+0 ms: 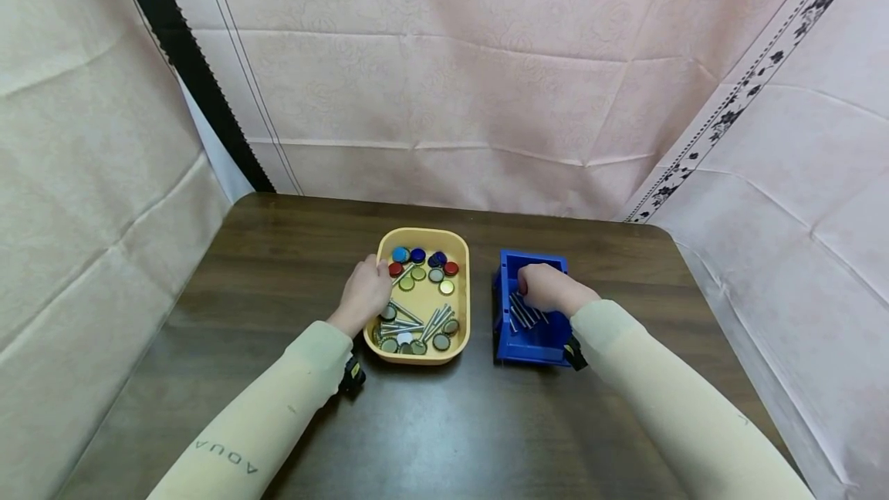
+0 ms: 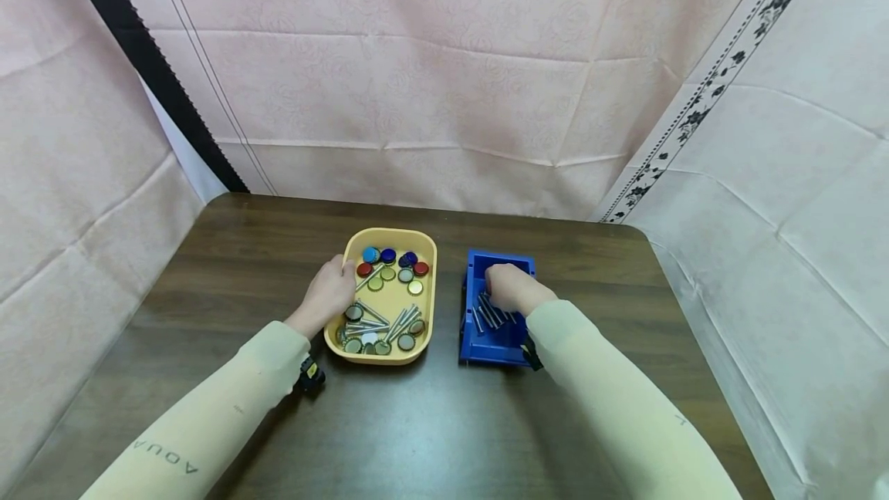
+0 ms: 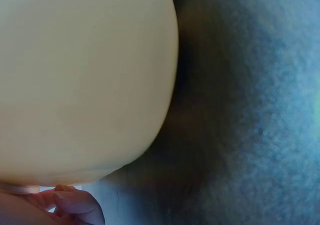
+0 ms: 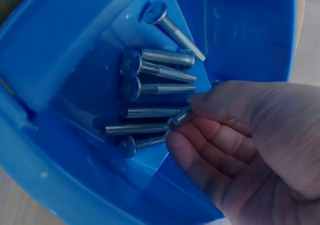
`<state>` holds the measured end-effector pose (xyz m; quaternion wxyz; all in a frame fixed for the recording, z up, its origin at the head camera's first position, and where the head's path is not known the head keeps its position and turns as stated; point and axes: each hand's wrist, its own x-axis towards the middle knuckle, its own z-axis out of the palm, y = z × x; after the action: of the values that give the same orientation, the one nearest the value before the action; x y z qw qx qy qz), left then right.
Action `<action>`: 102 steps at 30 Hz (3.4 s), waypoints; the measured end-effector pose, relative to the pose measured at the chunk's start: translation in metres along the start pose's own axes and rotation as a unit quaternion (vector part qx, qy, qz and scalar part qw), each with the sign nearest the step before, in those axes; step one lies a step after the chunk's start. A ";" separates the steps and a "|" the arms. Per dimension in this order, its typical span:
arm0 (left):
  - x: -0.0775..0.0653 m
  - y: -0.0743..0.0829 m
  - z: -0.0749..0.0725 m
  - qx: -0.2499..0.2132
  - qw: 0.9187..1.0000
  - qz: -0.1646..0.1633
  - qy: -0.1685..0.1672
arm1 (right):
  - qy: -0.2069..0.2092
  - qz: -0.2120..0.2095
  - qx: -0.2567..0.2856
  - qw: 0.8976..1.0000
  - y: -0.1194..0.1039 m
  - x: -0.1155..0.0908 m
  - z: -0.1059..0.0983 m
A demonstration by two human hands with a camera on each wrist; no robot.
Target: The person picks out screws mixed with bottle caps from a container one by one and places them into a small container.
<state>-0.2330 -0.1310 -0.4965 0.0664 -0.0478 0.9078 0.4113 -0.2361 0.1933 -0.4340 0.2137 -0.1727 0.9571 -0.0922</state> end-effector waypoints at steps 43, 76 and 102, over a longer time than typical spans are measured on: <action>0.000 -0.001 0.000 0.005 1.000 0.011 0.001 | 0.053 -0.018 -0.010 0.998 -0.028 0.002 -0.038; 0.003 -0.001 0.001 0.029 0.999 0.018 0.022 | 0.049 -0.109 -0.102 0.988 -0.162 0.115 0.011; 0.004 0.001 0.001 0.030 0.999 0.013 0.021 | 0.055 -0.073 -0.171 0.981 -0.161 0.115 0.025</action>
<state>-0.2366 -0.1292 -0.4972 0.0436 -0.0423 0.9214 0.3839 -0.2754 -0.0007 -0.4588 0.1210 -0.2712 0.9537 0.0482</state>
